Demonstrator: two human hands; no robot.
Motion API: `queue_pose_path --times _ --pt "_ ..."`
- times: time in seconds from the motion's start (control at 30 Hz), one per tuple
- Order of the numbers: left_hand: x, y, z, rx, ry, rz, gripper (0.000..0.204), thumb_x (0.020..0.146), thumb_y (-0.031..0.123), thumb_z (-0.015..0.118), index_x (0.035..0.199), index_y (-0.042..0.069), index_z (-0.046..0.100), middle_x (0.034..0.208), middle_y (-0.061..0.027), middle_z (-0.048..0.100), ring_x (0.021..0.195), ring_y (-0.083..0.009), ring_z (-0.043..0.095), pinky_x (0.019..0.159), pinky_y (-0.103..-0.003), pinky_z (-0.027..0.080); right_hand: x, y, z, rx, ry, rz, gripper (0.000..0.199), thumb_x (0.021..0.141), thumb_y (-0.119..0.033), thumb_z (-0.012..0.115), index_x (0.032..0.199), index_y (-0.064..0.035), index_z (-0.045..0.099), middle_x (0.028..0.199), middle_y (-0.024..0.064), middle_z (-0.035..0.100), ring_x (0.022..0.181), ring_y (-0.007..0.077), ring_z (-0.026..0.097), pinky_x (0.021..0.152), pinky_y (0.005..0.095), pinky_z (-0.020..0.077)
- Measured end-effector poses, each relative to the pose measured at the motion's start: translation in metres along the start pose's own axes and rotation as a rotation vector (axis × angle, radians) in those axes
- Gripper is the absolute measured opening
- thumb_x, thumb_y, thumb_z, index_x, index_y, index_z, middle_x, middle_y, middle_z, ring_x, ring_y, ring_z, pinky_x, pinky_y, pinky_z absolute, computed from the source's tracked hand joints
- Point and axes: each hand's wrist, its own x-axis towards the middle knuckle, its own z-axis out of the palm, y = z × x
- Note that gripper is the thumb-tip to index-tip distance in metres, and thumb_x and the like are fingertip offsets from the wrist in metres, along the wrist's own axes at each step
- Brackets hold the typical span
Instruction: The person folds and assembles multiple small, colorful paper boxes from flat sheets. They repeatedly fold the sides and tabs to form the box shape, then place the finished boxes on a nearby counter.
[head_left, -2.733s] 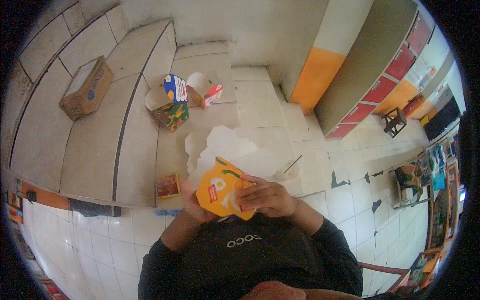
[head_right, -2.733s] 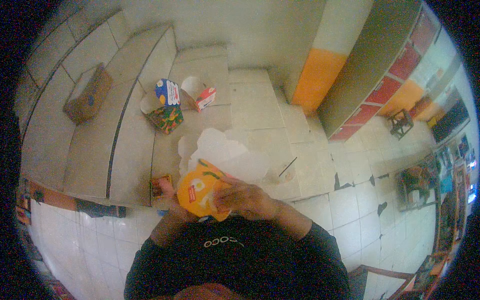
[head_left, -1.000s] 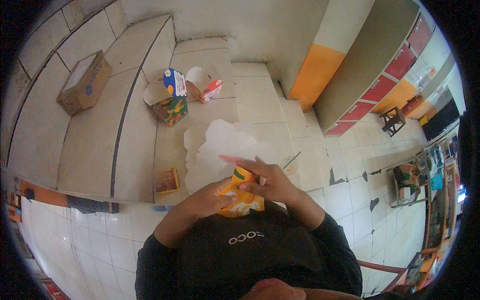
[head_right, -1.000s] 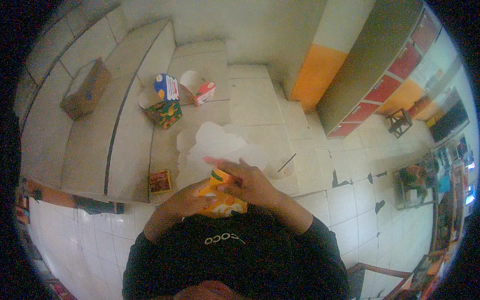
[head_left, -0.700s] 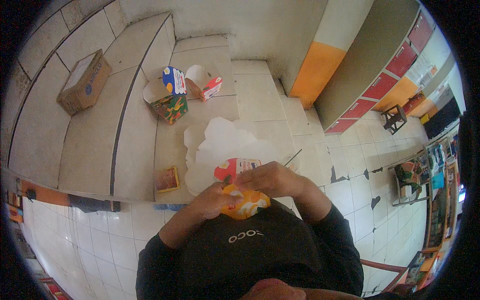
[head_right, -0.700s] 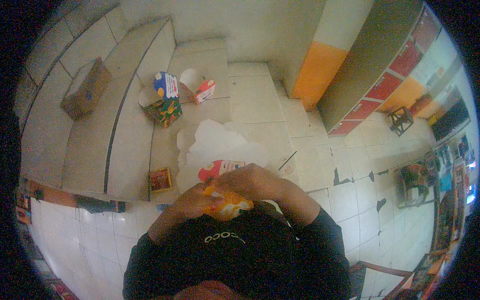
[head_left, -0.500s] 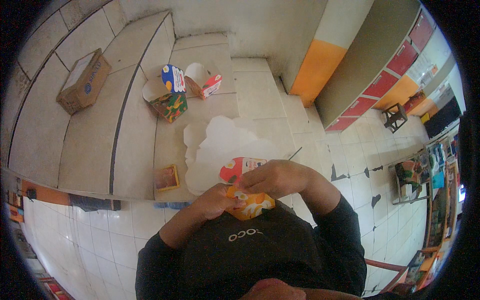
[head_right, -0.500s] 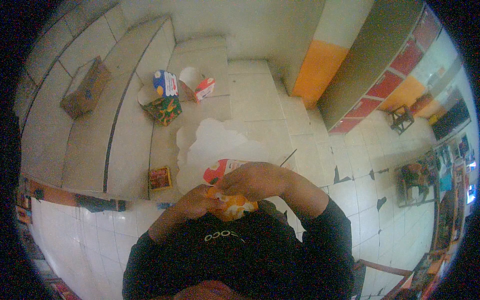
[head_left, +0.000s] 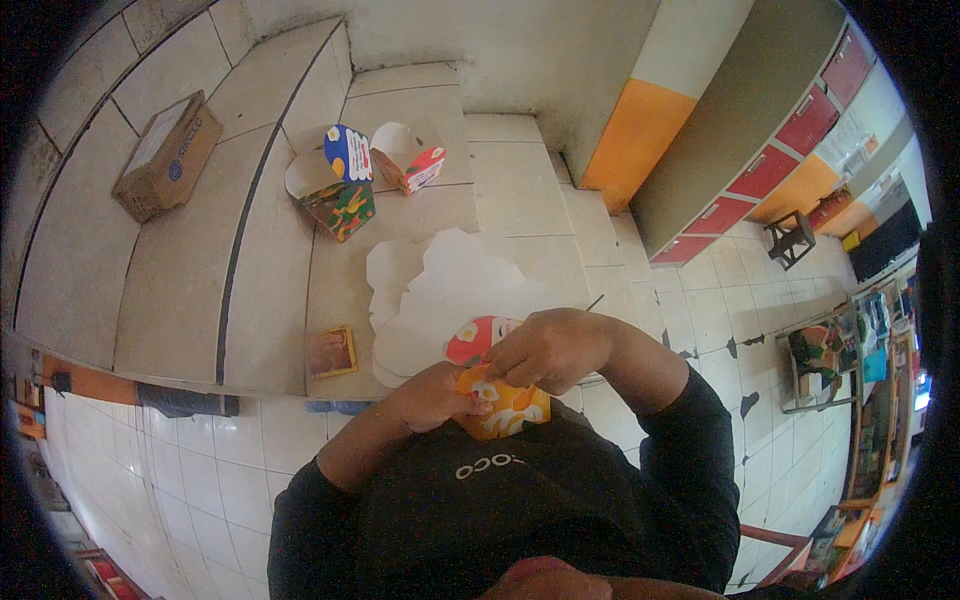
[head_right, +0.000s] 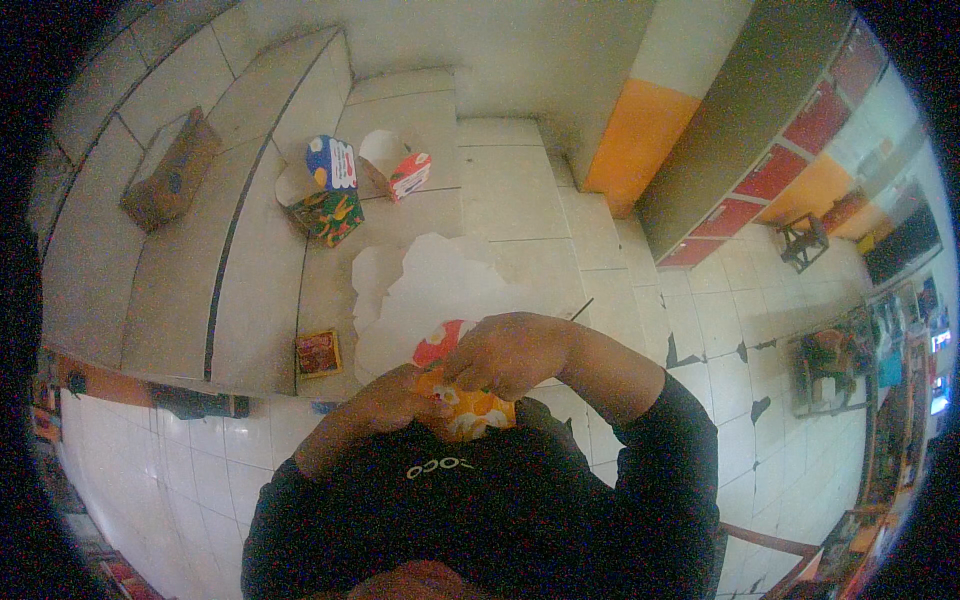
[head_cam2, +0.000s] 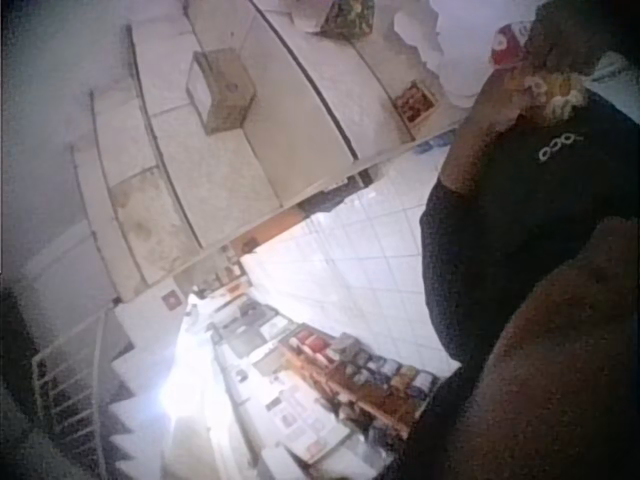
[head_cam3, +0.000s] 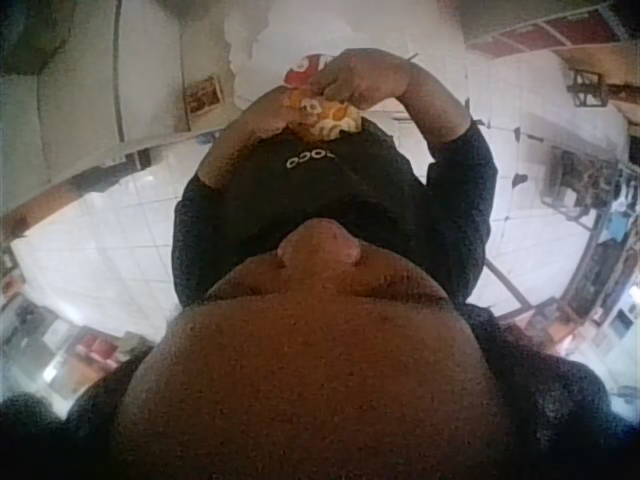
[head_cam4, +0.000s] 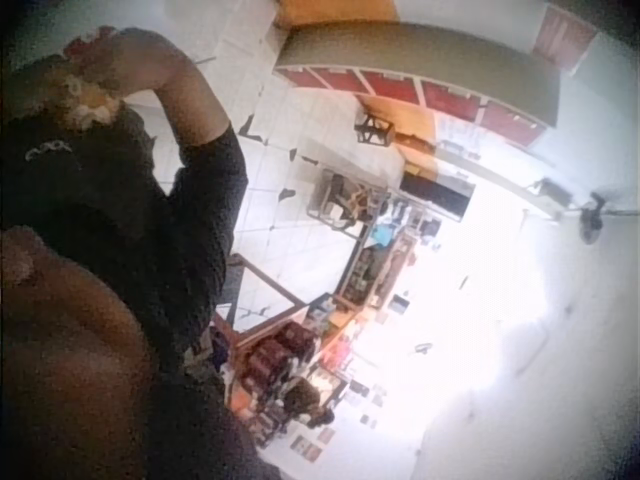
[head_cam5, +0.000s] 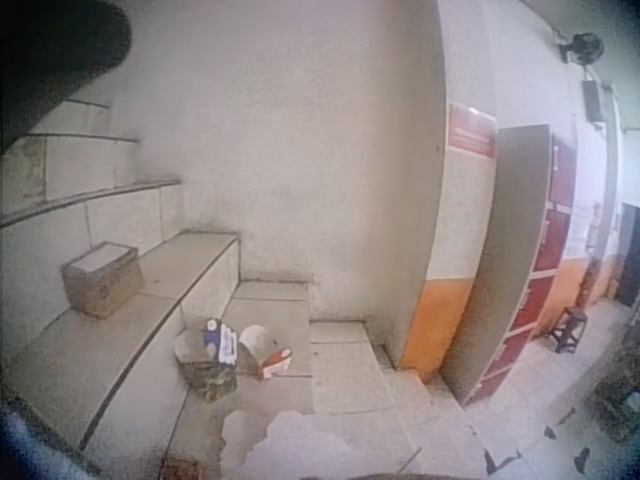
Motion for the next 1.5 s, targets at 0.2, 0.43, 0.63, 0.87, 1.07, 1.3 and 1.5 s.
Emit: queue_pose_path --times 0.2,0.43,0.63,0.87,1.07,1.3,1.5 --pt "0.006 -0.009 0.0 0.0 0.013 0.144 0.037 0.079 0.016 0.063 0.112 0.002 0.053 0.101 -0.0064 0.059 0.093 -0.0168 0.055 0.087 -0.031 0.04 0.004 0.001 -0.006 0.032 -0.074 -0.033 0.014 0.064 -0.009 0.059 0.074 0.0016 0.057 0.102 0.0172 0.058 0.097 0.0317 0.057 0.076 0.038 0.0493" --pt "0.0 -0.01 -0.003 -0.091 0.032 0.057 0.033 0.079 0.015 0.065 0.107 0.0 0.057 0.1 -0.005 0.061 0.091 -0.0138 0.055 0.085 -0.028 0.042 -0.013 -0.01 0.015 -0.173 0.157 0.095 0.024 0.078 -0.01 0.058 0.099 0.0009 0.061 0.114 0.0175 0.056 0.098 0.0292 0.058 0.081 0.0366 0.0489" --pt "0.004 -0.018 -0.002 -0.156 0.054 0.09 0.036 0.081 0.017 0.064 0.111 0.0 0.054 0.104 -0.004 0.059 0.093 -0.0121 0.054 0.085 -0.027 0.042 -0.008 -0.038 0.018 0.104 0.536 0.539 0.022 0.07 -0.001 0.067 0.092 -0.0023 0.065 0.092 0.0135 0.063 0.081 0.0206 0.062 0.07 0.0301 0.0496" --pt "0.0 -0.013 0.006 -0.085 0.055 0.14 0.036 0.083 0.019 0.062 0.113 0.003 0.053 0.105 -0.0022 0.059 0.094 -0.0102 0.053 0.086 -0.027 0.042 -0.013 -0.035 0.019 0.069 0.532 0.633 0.019 0.063 0.0 0.073 0.081 -0.0022 0.065 0.073 0.009 0.058 0.064 0.0171 0.059 0.058 0.0262 0.0467" --pt "0.009 -0.032 0.006 -0.277 0.012 0.191 0.036 0.083 0.019 0.062 0.114 0.003 0.053 0.104 -0.002 0.059 0.094 -0.0106 0.053 0.087 -0.028 0.041 -0.012 -0.029 0.022 0.124 0.513 0.667 0.019 0.063 -0.002 0.075 0.079 -0.0024 0.065 0.072 0.0082 0.057 0.065 0.0166 0.059 0.058 0.026 0.0465" --pt "0.004 -0.021 0.006 -0.107 -0.026 0.144 0.038 0.084 0.02 0.061 0.117 0.004 0.051 0.106 -0.0025 0.058 0.097 -0.0111 0.053 0.088 -0.028 0.04 -0.019 -0.025 0.003 0.248 0.304 0.57 0.02 0.066 -0.01 0.074 0.082 -0.0038 0.063 0.076 0.0075 0.057 0.066 0.0168 0.057 0.06 0.0283 0.0447" --pt "0.01 -0.033 0.003 -0.105 -0.034 0.17 0.038 0.084 0.02 0.061 0.117 0.004 0.051 0.104 -0.0037 0.059 0.095 -0.0114 0.053 0.086 -0.028 0.041 -0.006 -0.034 0.015 0.092 0.318 0.668 0.023 0.067 -0.006 0.071 0.085 -0.0037 0.056 0.076 0.0088 0.053 0.068 0.0217 0.054 0.06 0.0307 0.0424"
